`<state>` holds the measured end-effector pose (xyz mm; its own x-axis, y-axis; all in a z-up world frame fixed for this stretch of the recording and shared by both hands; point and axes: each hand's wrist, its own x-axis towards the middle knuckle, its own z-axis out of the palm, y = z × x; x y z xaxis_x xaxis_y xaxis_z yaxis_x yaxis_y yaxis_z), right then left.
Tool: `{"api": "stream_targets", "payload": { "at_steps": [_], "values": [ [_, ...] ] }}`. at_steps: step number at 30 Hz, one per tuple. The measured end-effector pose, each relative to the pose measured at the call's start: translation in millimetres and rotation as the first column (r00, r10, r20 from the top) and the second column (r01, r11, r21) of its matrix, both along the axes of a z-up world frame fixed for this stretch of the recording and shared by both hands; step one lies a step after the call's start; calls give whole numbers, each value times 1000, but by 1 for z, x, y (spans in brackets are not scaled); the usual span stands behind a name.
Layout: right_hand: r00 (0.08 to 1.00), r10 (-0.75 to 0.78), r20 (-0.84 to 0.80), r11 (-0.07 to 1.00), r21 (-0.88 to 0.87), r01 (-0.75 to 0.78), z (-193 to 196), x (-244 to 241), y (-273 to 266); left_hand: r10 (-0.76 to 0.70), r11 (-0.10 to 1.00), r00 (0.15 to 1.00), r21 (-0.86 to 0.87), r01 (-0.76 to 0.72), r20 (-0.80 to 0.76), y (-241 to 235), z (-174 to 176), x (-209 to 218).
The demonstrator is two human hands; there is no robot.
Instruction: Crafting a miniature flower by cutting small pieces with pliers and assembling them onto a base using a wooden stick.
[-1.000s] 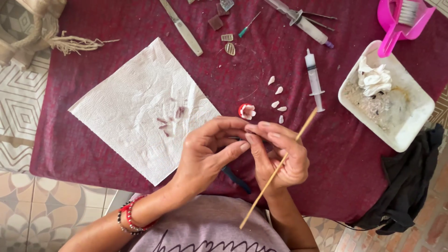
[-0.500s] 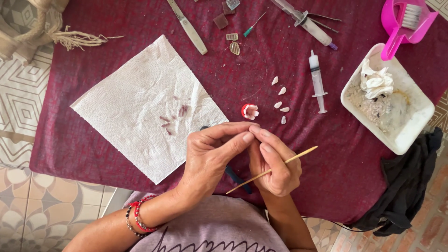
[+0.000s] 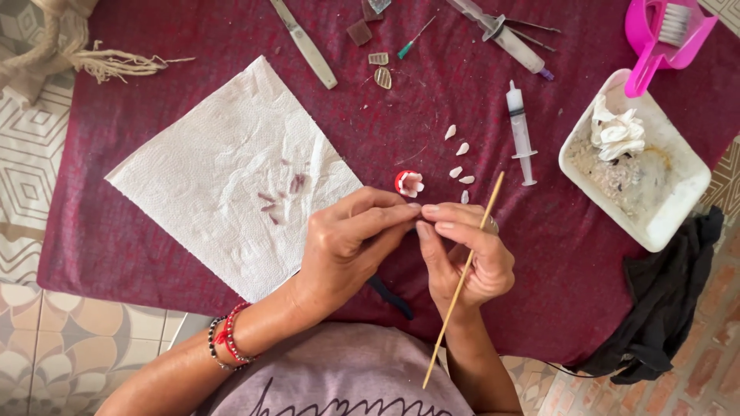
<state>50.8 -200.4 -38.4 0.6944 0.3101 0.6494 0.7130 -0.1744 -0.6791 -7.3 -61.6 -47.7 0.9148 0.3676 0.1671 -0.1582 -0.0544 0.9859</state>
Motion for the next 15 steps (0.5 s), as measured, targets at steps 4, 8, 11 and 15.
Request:
{"api": "stream_targets", "payload": {
  "at_steps": [4,8,11,15],
  "values": [
    [1000,-8,-1,1000,-20,8,-1,0,1,17,999,1000,41,-18,22,-2,-6,-2],
    [999,-22,-24,999,-47,20,-1,-2,-1,23,984,996,174,-37,84,-1,-7,1],
    [995,-20,-94,999,-32,17,-4,-1,-4,23,977,992,210,-49,125,-2,-10,4],
    [993,-6,-119,1000,-5,6,-13,3,-11,7,984,987,175,-35,158,-2,-9,8]
  ]
}}
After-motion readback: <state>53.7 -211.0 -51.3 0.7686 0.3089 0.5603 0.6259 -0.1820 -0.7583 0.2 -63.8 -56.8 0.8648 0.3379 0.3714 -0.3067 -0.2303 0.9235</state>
